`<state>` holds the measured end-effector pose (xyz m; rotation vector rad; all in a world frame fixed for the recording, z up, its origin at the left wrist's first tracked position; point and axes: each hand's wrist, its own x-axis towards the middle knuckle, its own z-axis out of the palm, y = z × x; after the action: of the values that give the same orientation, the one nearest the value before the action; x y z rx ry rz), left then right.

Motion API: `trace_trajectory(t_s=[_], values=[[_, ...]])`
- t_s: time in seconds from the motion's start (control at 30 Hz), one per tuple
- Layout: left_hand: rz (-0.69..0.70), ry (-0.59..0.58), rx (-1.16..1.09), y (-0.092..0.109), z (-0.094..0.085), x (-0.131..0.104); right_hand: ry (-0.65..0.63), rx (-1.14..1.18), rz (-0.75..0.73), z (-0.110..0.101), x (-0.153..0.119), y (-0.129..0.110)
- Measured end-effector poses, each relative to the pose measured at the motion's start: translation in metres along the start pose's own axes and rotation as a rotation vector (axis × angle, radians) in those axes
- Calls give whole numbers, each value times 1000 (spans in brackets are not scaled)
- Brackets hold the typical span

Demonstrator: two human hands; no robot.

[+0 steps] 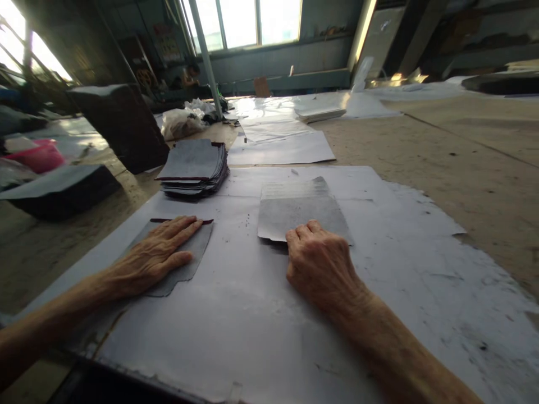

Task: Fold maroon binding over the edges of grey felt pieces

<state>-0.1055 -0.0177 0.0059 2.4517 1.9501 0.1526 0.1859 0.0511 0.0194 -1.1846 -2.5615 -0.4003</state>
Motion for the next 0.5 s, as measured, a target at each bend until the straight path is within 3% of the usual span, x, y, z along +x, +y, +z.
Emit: trace_trajectory(t_s=[0.17, 0.27, 0.33, 0.4, 0.43, 0.5], values=[[18, 8, 67, -24, 6, 14, 6, 73, 31, 5, 3, -8], [65, 101, 149, -31, 7, 18, 31, 119, 172, 8, 7, -10], [119, 274, 197, -20, 3, 18, 55, 162, 297, 8, 9, -9], [209, 429, 162, 4, -2, 18, 66, 216, 397, 7, 10, -7], [265, 451, 107, 19, -4, 21, 66, 247, 426, 6, 11, -6], [370, 387, -35, 49, -7, 31, 62, 311, 452, 5, 11, -4]])
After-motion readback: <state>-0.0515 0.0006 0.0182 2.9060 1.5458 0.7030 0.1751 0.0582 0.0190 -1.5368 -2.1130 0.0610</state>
